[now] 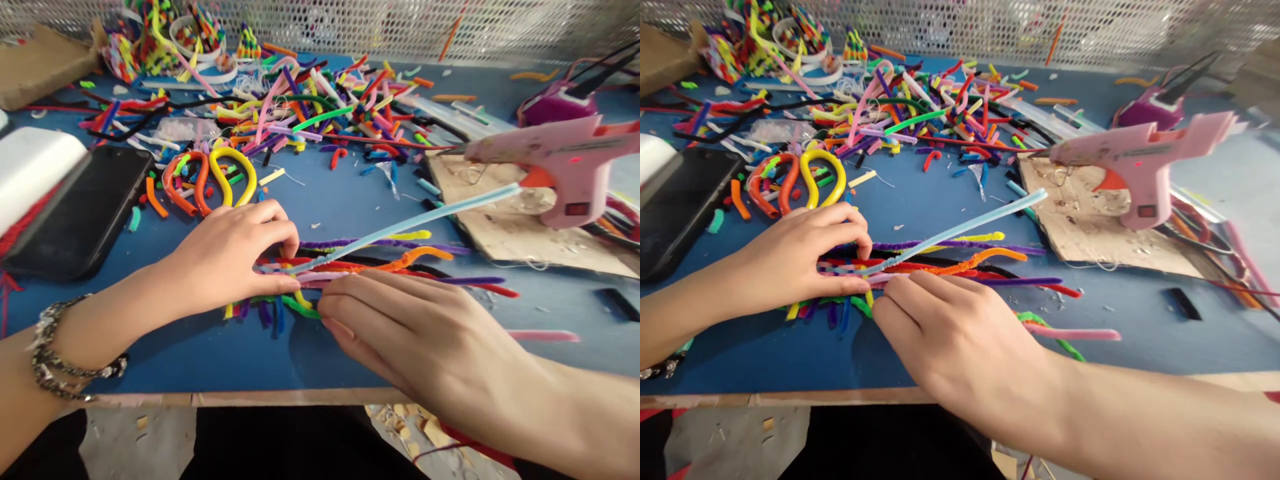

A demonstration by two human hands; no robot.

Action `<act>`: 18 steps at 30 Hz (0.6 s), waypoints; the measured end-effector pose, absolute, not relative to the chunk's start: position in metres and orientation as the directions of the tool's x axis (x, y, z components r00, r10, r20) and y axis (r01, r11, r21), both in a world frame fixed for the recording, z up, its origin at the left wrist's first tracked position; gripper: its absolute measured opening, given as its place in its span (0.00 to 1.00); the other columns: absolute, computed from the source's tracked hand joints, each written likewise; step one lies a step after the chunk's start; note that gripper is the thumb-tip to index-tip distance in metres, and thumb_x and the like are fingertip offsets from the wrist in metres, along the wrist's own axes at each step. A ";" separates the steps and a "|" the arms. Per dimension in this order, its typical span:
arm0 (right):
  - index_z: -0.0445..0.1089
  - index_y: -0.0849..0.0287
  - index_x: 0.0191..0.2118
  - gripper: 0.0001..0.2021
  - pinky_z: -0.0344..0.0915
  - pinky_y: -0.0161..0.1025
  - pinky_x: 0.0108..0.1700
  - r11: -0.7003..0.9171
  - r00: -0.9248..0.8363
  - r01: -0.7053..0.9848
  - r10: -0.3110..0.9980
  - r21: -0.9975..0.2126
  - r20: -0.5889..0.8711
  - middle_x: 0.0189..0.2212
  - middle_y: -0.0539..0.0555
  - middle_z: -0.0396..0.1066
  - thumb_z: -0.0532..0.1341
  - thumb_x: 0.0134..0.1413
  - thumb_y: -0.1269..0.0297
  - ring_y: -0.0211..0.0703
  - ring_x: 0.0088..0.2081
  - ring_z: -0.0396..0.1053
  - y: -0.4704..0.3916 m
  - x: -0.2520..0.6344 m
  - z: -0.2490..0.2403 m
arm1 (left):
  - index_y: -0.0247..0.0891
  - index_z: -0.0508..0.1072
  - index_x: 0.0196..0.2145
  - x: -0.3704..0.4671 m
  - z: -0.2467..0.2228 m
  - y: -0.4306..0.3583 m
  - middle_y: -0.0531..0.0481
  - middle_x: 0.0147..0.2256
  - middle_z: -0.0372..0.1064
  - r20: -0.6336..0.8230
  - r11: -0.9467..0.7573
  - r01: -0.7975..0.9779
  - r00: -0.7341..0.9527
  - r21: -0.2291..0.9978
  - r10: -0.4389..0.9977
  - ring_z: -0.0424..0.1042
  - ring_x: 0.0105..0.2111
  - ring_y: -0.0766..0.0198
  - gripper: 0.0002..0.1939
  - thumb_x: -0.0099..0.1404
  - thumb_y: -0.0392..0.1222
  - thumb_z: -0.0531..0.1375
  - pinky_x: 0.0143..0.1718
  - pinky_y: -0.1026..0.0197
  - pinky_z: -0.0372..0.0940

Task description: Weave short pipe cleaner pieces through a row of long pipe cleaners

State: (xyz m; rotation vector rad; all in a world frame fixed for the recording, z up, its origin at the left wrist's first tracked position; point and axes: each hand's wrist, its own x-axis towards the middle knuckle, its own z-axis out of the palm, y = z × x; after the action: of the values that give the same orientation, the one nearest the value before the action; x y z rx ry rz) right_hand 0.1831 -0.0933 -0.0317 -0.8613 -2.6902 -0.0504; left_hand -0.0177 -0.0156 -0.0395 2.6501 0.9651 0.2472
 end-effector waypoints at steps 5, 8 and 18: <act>0.66 0.63 0.28 0.14 0.57 0.32 0.24 0.826 -0.760 0.556 0.549 -0.088 0.348 0.24 0.51 0.65 0.48 0.60 0.79 0.34 0.24 0.64 -0.092 0.182 -0.030 | 0.41 0.70 0.34 -0.020 -0.039 -0.013 0.54 0.39 0.65 0.038 -0.738 0.591 0.772 0.325 0.635 0.67 0.36 0.63 0.13 0.58 0.52 0.63 0.35 0.61 0.57; 0.66 0.62 0.29 0.14 0.56 0.32 0.24 0.828 -0.754 0.557 0.536 -0.065 0.380 0.24 0.50 0.66 0.47 0.62 0.77 0.33 0.23 0.63 -0.086 0.182 -0.032 | 0.41 0.70 0.34 -0.022 -0.039 -0.013 0.54 0.40 0.65 0.023 -0.740 0.580 0.782 0.342 0.623 0.68 0.38 0.62 0.13 0.58 0.53 0.63 0.37 0.60 0.57; 0.70 0.62 0.29 0.17 0.57 0.34 0.24 0.829 -0.772 0.558 0.501 0.042 0.390 0.26 0.52 0.70 0.47 0.63 0.77 0.35 0.25 0.65 -0.077 0.186 -0.043 | 0.42 0.69 0.34 -0.023 -0.039 -0.013 0.55 0.39 0.64 0.043 -0.748 0.544 0.797 0.380 0.602 0.67 0.36 0.64 0.12 0.60 0.52 0.61 0.37 0.59 0.56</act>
State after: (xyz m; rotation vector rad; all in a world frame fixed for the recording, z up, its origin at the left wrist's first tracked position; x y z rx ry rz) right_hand 0.1858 -0.0767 -0.0433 -0.7957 -2.6443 -0.2193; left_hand -0.0232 -0.0128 -0.0387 2.6358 0.8712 0.2310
